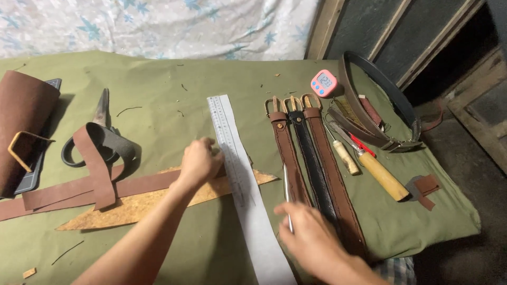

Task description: A person measures and cuts a thin strip of leather using a metal ruler and a precision blade on a workshop table.

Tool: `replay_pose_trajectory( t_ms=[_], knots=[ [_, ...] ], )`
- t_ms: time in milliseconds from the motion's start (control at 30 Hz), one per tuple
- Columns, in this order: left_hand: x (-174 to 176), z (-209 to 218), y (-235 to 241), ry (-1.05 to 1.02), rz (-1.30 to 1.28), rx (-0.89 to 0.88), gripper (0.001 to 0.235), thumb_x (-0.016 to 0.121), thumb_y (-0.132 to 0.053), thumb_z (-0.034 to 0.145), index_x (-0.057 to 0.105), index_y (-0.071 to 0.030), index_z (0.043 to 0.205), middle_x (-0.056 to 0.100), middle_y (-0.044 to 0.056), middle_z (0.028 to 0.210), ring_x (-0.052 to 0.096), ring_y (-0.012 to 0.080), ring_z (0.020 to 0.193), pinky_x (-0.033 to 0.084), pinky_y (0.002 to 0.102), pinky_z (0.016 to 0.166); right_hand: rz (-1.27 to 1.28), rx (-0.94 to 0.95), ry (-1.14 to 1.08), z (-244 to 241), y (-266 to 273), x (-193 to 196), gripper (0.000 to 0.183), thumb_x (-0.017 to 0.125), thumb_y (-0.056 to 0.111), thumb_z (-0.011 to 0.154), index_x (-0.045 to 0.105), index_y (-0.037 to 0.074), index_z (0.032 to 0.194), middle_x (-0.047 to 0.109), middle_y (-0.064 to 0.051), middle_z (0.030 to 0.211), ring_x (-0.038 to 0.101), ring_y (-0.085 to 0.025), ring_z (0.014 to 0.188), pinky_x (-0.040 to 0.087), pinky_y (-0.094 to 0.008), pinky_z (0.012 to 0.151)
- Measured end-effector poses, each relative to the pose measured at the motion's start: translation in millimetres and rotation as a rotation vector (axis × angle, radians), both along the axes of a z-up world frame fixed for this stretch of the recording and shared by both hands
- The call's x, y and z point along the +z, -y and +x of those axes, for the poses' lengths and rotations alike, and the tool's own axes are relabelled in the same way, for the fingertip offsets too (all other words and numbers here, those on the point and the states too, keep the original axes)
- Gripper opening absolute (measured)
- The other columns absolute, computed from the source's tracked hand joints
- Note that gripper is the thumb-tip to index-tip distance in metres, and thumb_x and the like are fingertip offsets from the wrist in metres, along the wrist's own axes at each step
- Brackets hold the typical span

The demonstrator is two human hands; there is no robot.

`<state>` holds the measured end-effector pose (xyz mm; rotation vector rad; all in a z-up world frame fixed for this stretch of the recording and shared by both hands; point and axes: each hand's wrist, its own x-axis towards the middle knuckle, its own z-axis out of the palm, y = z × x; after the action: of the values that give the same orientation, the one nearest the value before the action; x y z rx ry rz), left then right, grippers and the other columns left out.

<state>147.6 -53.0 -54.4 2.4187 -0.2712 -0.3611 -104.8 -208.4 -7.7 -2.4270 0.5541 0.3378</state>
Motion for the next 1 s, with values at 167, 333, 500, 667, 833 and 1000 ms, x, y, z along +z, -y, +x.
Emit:
replay_pose_trajectory(
  t_ms=[167, 333, 500, 667, 833, 1000],
  knots=[
    [-11, 46, 16, 0.013, 0.166, 0.007, 0.026, 0.068, -0.023, 0.080, 0.067, -0.005, 0.098, 0.070, 0.018, 0.106, 0.066, 0.0381, 0.096, 0.057, 0.049, 0.080, 0.212, 0.042, 0.079, 67, -3, 63, 0.053, 0.054, 0.006, 0.096, 0.048, 0.014, 0.148, 0.052, -0.003, 0.152, 0.059, -0.018, 0.132, 0.054, -0.032, 0.108],
    [-63, 91, 28, 0.113, 0.111, 0.007, 0.059, 0.086, -0.037, 0.071, 0.075, -0.008, 0.121, 0.072, 0.020, 0.114, 0.070, 0.0422, 0.113, 0.057, 0.053, 0.096, 0.155, 0.188, 0.139, 111, 9, 34, 0.059, 0.061, 0.009, 0.088, 0.051, 0.004, 0.146, 0.063, -0.015, 0.129, 0.066, -0.031, 0.115, 0.055, -0.045, 0.098],
    [-76, 105, 36, 0.091, 0.096, 0.037, 0.053, 0.088, -0.042, 0.070, 0.078, -0.017, 0.116, 0.077, 0.013, 0.108, 0.072, 0.0373, 0.110, 0.058, 0.050, 0.094, 0.102, 0.246, 0.153, 134, 17, 9, 0.068, 0.068, 0.017, 0.084, 0.051, 0.003, 0.148, 0.066, -0.019, 0.117, 0.067, -0.037, 0.107, 0.054, -0.051, 0.093],
    [-77, 103, 36, 0.037, 0.091, 0.118, 0.049, 0.088, -0.036, 0.072, 0.077, -0.024, 0.118, 0.079, 0.007, 0.103, 0.073, 0.0315, 0.109, 0.060, 0.047, 0.090, 0.074, 0.269, 0.098, 134, 7, 8, 0.078, 0.073, 0.021, 0.084, 0.044, 0.010, 0.155, 0.056, -0.015, 0.139, 0.052, -0.035, 0.121, 0.044, -0.047, 0.103],
    [-72, 97, 35, 0.018, 0.080, 0.132, 0.054, 0.090, -0.033, 0.071, 0.076, -0.023, 0.122, 0.079, 0.007, 0.103, 0.074, 0.0306, 0.108, 0.060, 0.047, 0.091, 0.045, 0.285, 0.030, 133, 4, 7, 0.080, 0.069, 0.023, 0.088, 0.035, 0.010, 0.159, 0.046, -0.016, 0.150, 0.044, -0.036, 0.131, 0.044, -0.051, 0.104],
    [-71, 94, 33, -0.008, 0.033, 0.151, 0.055, 0.091, -0.032, 0.072, 0.075, -0.022, 0.124, 0.079, 0.006, 0.104, 0.073, 0.0294, 0.109, 0.059, 0.046, 0.094, -0.007, 0.316, -0.004, 135, 2, 5, 0.080, 0.070, 0.026, 0.088, 0.035, 0.008, 0.158, 0.037, -0.019, 0.157, 0.038, -0.036, 0.136, 0.043, -0.053, 0.105]
  ],
)
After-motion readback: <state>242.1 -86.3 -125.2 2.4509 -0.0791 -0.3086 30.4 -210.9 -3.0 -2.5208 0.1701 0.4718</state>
